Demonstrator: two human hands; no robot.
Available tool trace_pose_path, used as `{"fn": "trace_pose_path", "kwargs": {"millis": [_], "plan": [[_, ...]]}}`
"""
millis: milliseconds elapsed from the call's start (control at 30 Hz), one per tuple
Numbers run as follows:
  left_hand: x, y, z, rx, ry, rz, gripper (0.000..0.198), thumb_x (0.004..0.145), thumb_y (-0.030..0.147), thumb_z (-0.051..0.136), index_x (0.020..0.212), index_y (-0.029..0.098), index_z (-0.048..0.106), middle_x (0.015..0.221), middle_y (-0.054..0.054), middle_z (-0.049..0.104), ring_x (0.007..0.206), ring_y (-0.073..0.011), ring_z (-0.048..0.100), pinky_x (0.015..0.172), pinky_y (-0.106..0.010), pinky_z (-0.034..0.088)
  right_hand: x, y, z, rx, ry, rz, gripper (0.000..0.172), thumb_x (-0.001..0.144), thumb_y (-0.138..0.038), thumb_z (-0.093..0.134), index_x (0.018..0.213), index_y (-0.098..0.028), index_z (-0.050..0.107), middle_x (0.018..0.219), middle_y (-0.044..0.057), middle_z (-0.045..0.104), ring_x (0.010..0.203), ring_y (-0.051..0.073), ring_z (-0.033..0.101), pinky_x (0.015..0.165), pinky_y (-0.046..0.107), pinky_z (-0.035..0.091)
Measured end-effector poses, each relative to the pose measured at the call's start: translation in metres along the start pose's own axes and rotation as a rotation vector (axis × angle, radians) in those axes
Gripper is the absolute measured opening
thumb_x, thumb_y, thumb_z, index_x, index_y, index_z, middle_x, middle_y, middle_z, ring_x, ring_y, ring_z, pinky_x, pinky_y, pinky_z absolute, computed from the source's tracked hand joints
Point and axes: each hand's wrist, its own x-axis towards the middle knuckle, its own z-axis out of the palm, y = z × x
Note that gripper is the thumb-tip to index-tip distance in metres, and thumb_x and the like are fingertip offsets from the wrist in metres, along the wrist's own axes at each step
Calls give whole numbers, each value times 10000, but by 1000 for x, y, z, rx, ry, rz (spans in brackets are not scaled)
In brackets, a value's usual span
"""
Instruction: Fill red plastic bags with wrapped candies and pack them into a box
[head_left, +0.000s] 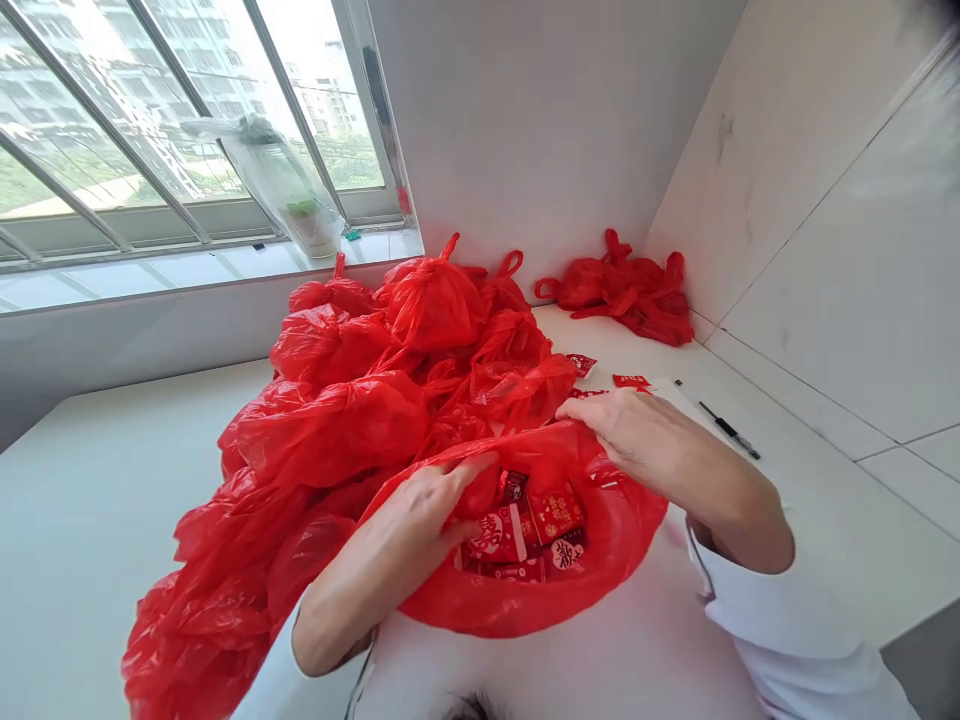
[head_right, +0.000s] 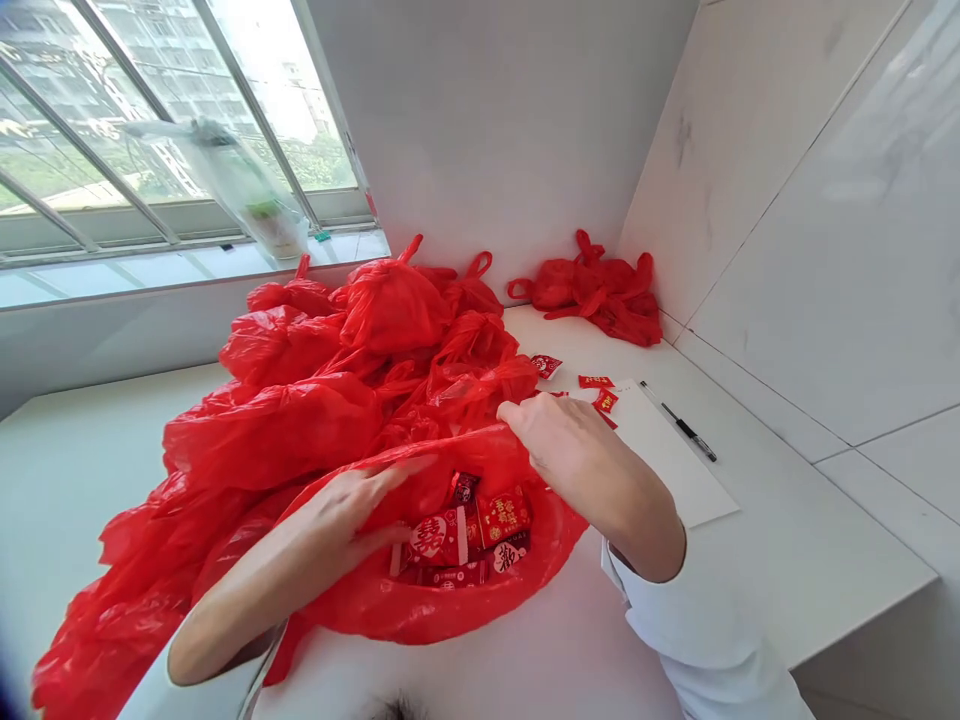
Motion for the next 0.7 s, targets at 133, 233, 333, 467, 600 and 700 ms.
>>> {"fn": "trace_pose_path", "kwargs": {"millis": [133,233,333,467,600,700], "plan": [[-15,2,8,61,-229,39,688,780,73,562,1409,296,396,1370,-47,549,1197,-213,566,1001,-373,477,2,-3,10,-44,-80,-7,282,664,65,383,722,-203,449,632,-34,465,518,95,366,519,278,182],[-19,9,7,73,-279,62,742,752,52,588,1412,325,387,1429,-39,494,1215,-216,553,1008,-381,478,5,-9,16,-109,-95,-13,285,683,74,371,715,-197,453,626,-25,501,520,99,389,511,273,187],[-21,9,2,40,-237,144,656,770,94,615,1350,352,450,1419,23,495,1267,-182,493,1031,-339,465,12,-15,25,-155,-101,-34,300,717,71,368,759,-195,500,649,-9,554,544,115,464,517,269,209],[-28,-5,8,111,-156,128,649,705,189,706,1312,303,506,1440,-12,465,1389,-262,313,1086,-437,415,25,-21,48,-271,-96,-67,269,792,40,395,839,-187,531,719,33,609,650,171,590,529,278,244],[-34,-15,24,189,-221,18,867,619,155,698,1422,292,398,1513,-61,380,1421,-326,252,1110,-535,354,31,-21,71,-350,-37,-119,248,842,8,401,927,-187,527,774,50,635,703,211,632,551,305,297],[-36,-14,29,209,-278,-38,808,614,153,677,1389,227,461,1519,-114,366,1418,-358,263,1104,-546,346,32,-14,80,-373,-12,-106,244,863,0,387,962,-174,526,757,53,633,705,217,638,562,313,327]]}}
